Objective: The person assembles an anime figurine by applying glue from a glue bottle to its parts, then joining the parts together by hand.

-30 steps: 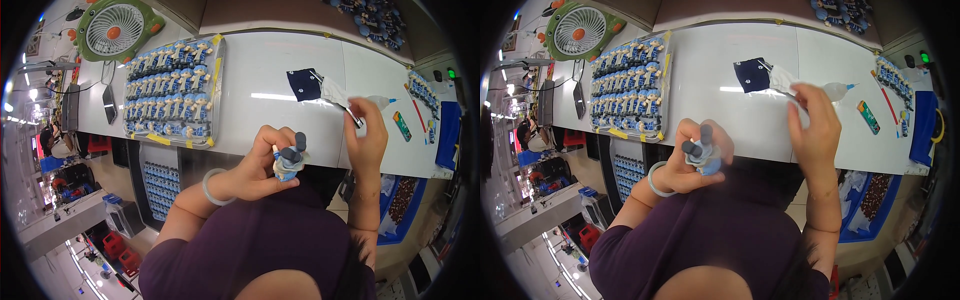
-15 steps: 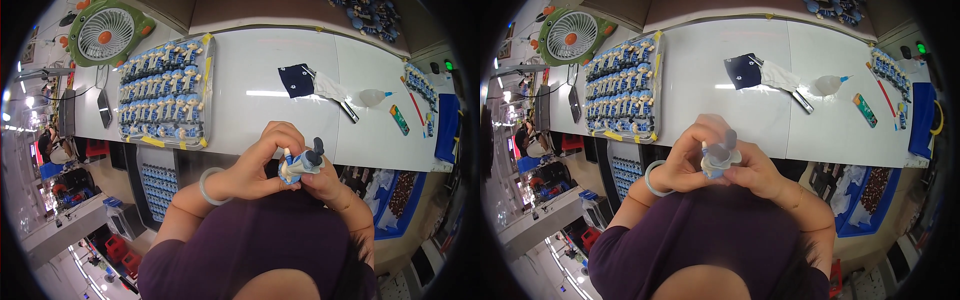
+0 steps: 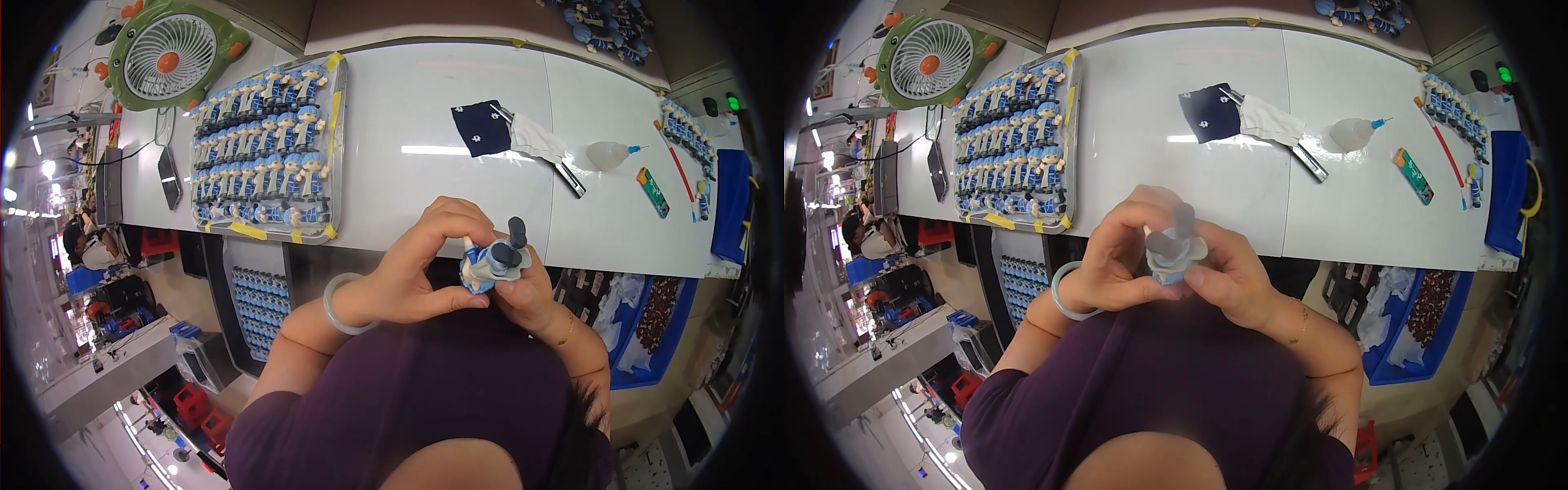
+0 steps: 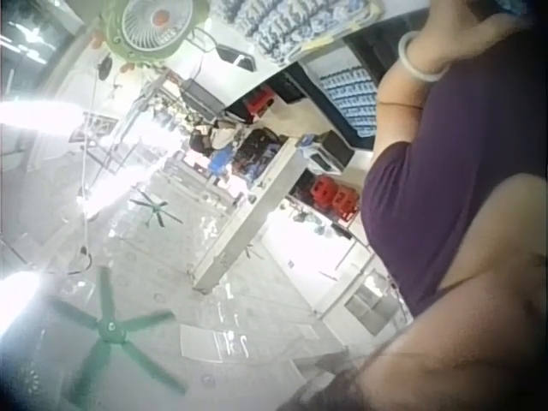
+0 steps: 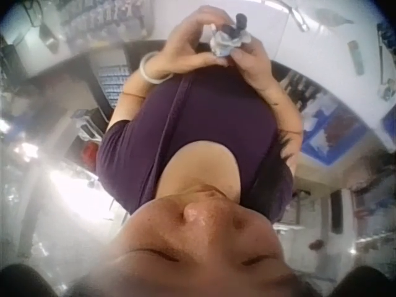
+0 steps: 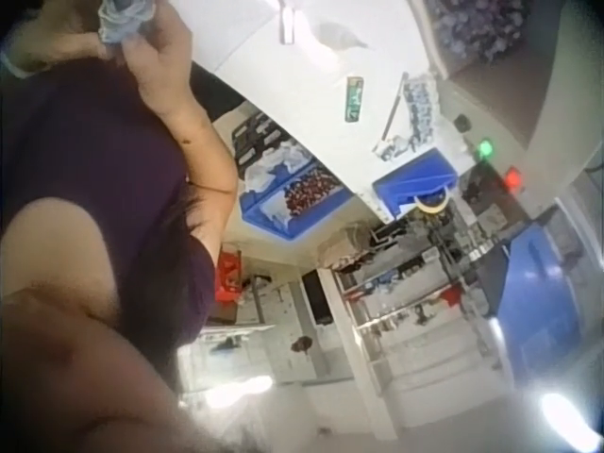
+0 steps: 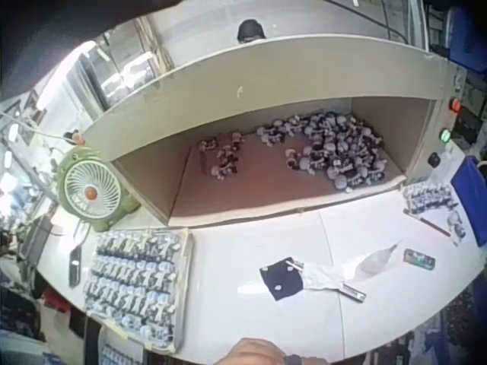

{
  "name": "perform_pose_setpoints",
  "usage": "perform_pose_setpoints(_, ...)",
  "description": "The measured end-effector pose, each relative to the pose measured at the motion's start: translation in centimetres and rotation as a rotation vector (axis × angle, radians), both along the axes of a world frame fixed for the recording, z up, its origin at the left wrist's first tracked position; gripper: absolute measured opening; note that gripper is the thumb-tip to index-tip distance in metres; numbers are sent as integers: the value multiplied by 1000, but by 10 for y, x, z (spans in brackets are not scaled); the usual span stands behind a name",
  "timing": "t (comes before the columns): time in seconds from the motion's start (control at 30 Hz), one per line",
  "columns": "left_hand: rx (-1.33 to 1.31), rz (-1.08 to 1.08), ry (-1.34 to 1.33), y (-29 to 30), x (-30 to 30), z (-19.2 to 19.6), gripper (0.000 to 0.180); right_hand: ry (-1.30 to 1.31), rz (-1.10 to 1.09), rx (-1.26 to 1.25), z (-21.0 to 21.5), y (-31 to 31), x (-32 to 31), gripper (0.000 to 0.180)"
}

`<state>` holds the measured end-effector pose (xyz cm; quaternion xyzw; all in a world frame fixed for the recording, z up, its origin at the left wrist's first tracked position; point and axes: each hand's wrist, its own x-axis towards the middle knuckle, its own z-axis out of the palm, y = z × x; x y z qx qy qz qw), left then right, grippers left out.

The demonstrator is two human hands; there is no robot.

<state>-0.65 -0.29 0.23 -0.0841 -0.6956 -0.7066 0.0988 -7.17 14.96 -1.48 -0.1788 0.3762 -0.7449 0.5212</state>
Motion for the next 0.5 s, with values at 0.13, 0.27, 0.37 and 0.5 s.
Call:
perform_pose_setpoints(0.13, -118, 15, 34, -1, -2, 1, 48, 119, 10, 1, -2, 2, 2, 35)
perform_pose_setpoints(0.27, -158, 35, 58, -2, -2, -1, 49, 68, 42, 18, -2, 4, 1, 30)
perform_pose_setpoints(0.37, -193, 63, 85, -1, -3, 1, 49, 97, 58, 42, -5, 5, 2, 25)
perform_pose_setpoints(0.5, -280, 82, 111, -2, -5, 4, 48, 148, -52, 2, -4, 1, 5, 25)
